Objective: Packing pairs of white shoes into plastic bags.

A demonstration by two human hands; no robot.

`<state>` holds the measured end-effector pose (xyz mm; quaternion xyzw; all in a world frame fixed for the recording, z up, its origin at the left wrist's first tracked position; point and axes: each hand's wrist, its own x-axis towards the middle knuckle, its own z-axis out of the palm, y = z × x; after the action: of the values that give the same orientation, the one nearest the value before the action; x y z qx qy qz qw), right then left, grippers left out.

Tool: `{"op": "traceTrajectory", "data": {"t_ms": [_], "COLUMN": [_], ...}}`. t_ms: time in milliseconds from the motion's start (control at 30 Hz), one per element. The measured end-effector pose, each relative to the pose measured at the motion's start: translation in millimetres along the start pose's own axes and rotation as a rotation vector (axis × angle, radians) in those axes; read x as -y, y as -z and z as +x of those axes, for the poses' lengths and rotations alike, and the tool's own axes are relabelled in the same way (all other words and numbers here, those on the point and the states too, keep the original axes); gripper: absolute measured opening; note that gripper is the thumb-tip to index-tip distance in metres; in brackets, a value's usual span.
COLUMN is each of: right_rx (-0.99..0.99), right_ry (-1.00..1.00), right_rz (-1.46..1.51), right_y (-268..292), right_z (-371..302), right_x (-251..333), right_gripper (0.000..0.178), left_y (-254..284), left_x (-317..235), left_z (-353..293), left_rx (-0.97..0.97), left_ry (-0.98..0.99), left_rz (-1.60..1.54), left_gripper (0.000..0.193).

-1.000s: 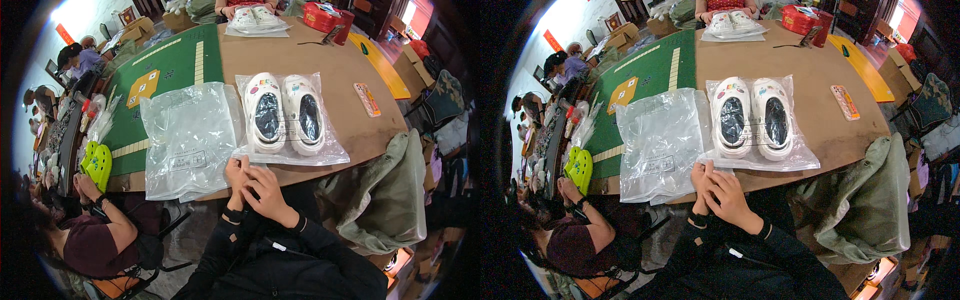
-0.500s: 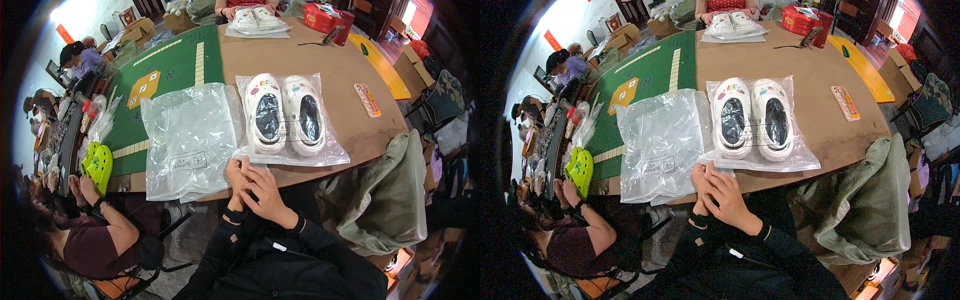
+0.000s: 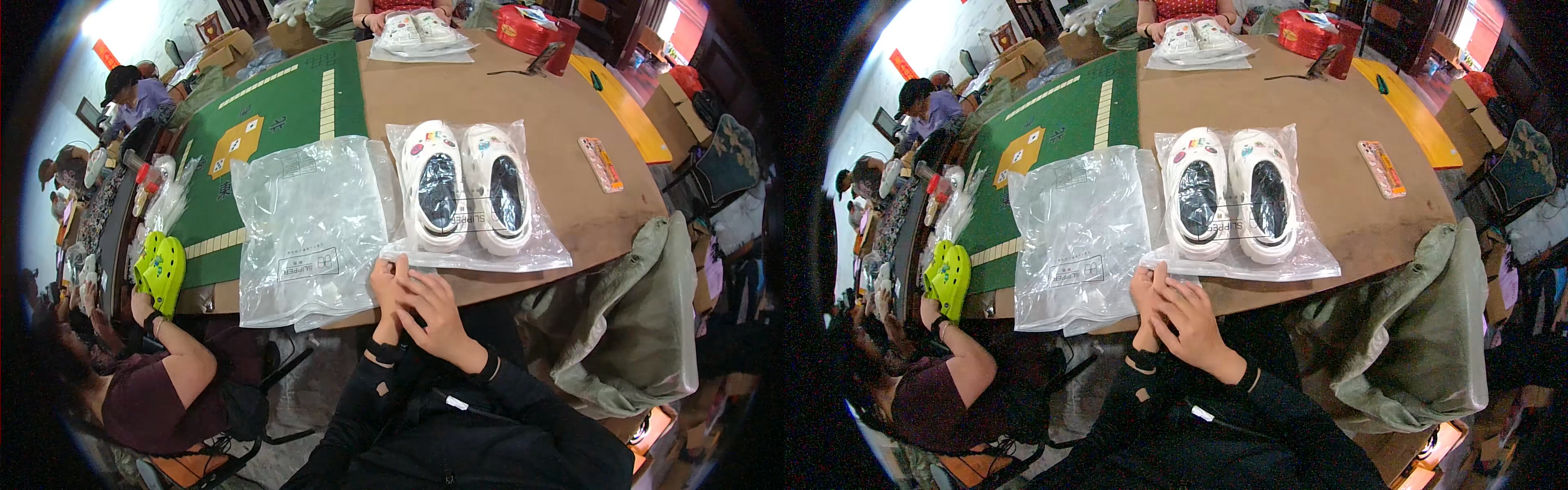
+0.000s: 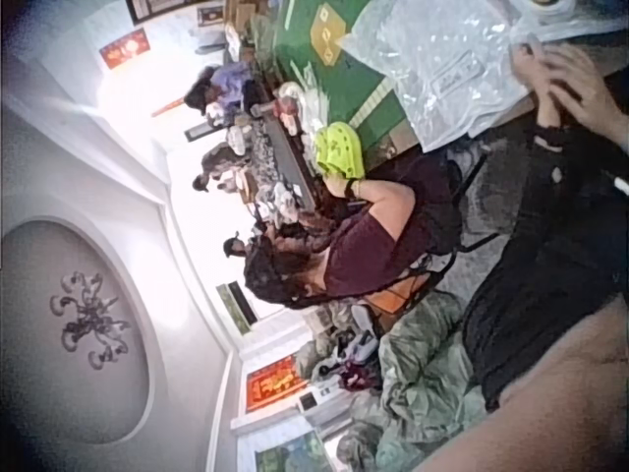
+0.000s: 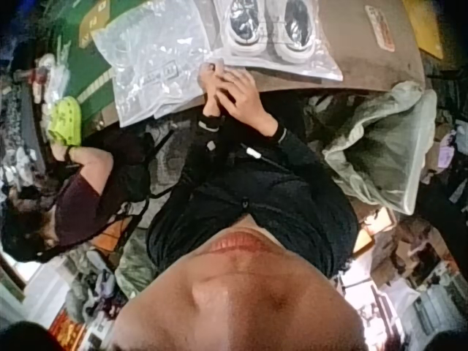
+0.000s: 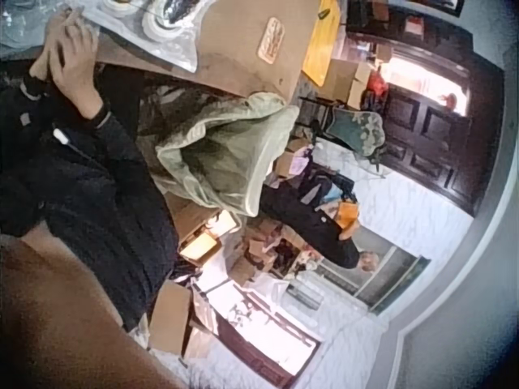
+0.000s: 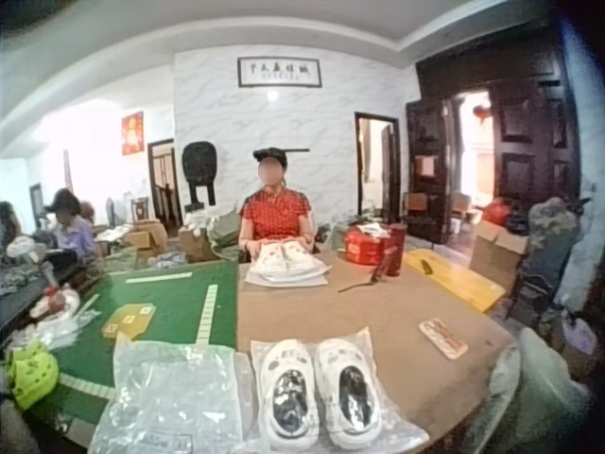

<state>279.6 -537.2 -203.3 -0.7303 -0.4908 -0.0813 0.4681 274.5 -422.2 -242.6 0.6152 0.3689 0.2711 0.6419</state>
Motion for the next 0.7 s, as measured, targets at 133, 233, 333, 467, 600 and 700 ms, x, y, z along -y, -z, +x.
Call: {"op": "traceTrajectory", "data": {"t_ms": [133, 233, 333, 467, 600, 700], "right_rx": [-0.052, -0.019, -0.02, -0.038, 0.075, 0.106], "right_ry": [-0.083, -0.02, 0.026, -0.068, -0.051, -0.064], "right_rz": [-0.017, -0.028, -0.027, 0.025, -0.144, -0.204], "right_y": [1, 3, 5, 12, 9, 6], "right_z": [6, 2, -2, 17, 28, 30], "right_x": [4, -4, -15, -11, -25, -25], "right_gripper": [0.015, 0.019, 0.027, 0.033, 0.049, 0.058], "left_y": [1, 1, -2, 1, -3, -4], "left_x": [2, 12, 7, 19, 21, 16], "left_z": [0, 6, 1, 7, 6, 4], "left_rx": [0.008, -0.005, 0.027, 0.019, 0.017, 0.027], "left_ry": [-0.02, -0.066, -0.014, -0.096, -0.109, -0.092], "left_rz": [-0.122, -0.051, -0.132, -0.081, -0.14, -0.16], "left_gripper": [0.018, 0.015, 0.013, 0.013, 0.013, 0.015]}}
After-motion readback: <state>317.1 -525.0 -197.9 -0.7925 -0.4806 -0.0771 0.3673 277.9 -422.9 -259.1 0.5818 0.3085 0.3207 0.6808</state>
